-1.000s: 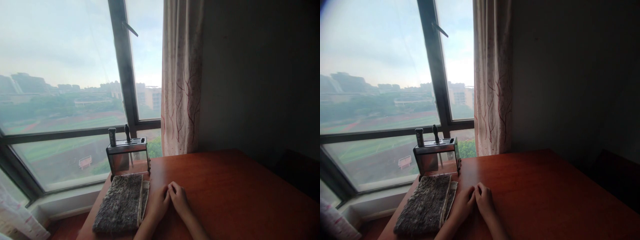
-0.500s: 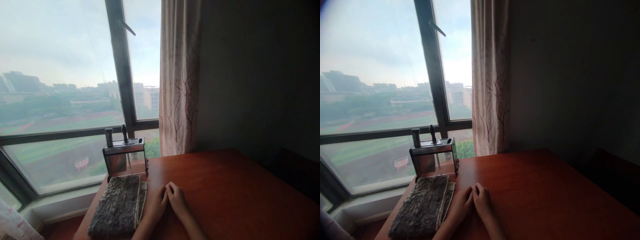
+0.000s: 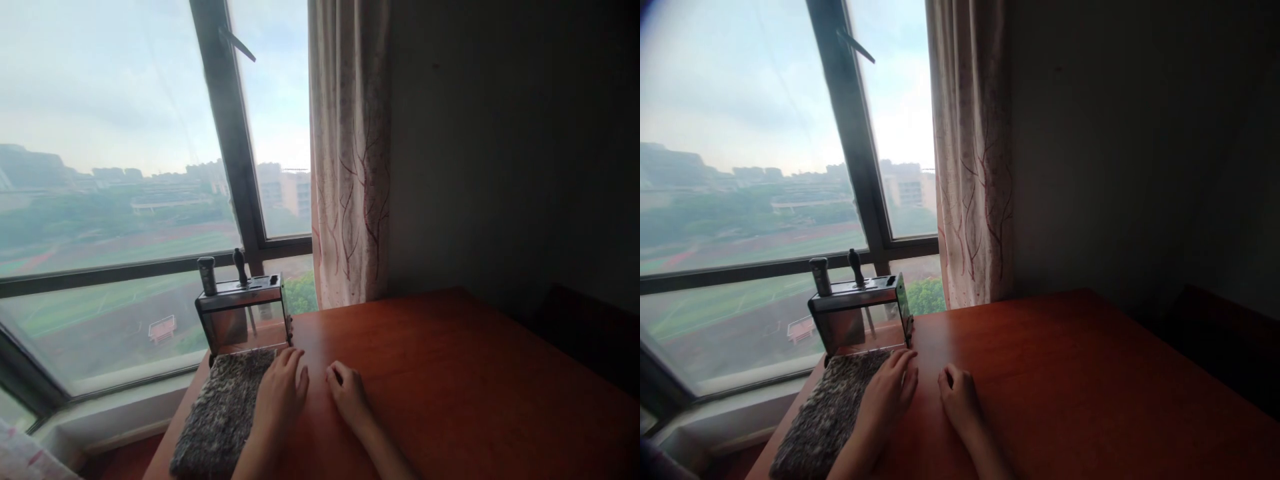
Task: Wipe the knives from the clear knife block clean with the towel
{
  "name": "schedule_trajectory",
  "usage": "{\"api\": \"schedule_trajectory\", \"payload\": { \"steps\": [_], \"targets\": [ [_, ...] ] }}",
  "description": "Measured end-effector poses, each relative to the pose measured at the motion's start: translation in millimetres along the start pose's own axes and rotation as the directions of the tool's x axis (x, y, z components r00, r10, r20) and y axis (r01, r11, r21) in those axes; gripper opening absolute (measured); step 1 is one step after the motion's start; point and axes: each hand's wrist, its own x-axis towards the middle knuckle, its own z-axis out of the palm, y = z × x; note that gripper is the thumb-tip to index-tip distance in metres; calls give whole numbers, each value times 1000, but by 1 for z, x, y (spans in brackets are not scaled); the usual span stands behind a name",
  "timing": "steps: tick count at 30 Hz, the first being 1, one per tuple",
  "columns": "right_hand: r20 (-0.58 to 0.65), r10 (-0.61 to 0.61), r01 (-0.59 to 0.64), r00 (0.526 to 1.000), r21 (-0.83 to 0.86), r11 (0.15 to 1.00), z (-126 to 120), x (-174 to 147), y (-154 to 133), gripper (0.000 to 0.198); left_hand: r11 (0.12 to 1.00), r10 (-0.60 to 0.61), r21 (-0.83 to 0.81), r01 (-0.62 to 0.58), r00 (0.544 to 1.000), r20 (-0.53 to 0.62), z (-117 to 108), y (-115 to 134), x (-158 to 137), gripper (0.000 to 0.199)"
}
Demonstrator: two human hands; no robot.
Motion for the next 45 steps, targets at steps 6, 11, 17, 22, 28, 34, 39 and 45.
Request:
{"api": "schedule_trajectory", "payload": {
  "steps": [6, 11, 17, 22, 28, 34, 39, 45],
  "targets": [
    [4, -12, 12, 1000, -28, 1000, -1, -1, -3, 33, 953, -138, 276, 124, 990, 33, -39, -78, -8, 35],
    [7, -17, 17, 1000, -37, 999, -1, -1, -4, 29, 918, -169, 381, 110, 977, 126, -32, -125, -27, 50],
    [8, -25, 25, 1000, -33, 999, -1, -1, -7, 28, 872, -315, 440, 217, 935, 164, -8, -98, -31, 52],
    [-11, -49, 49, 999, -17, 999, -6, -2, -15, 21, 876, -283, 444, 187, 946, 160, 8, -48, -30, 52],
    [-76, -178, 176, 981, -30, 984, -15, 0, -22, 21, 897, -227, 408, 168, 968, 103, 32, -2, -24, 51],
    [-111, -135, 117, 985, -158, 981, -16, 4, -4, 37, 932, -219, 312, 187, 973, 71, 51, 31, -19, 50],
    [-117, -105, 85, 988, -163, 983, -15, 5, 8, 36, 961, -251, 139, 239, 965, 72, 54, 29, -17, 52],
    [-138, -40, 33, 990, -51, 998, -24, 22, -7, 35, 831, -285, -511, 220, 957, -52, 17, -35, 6, 53]
  ]
}}
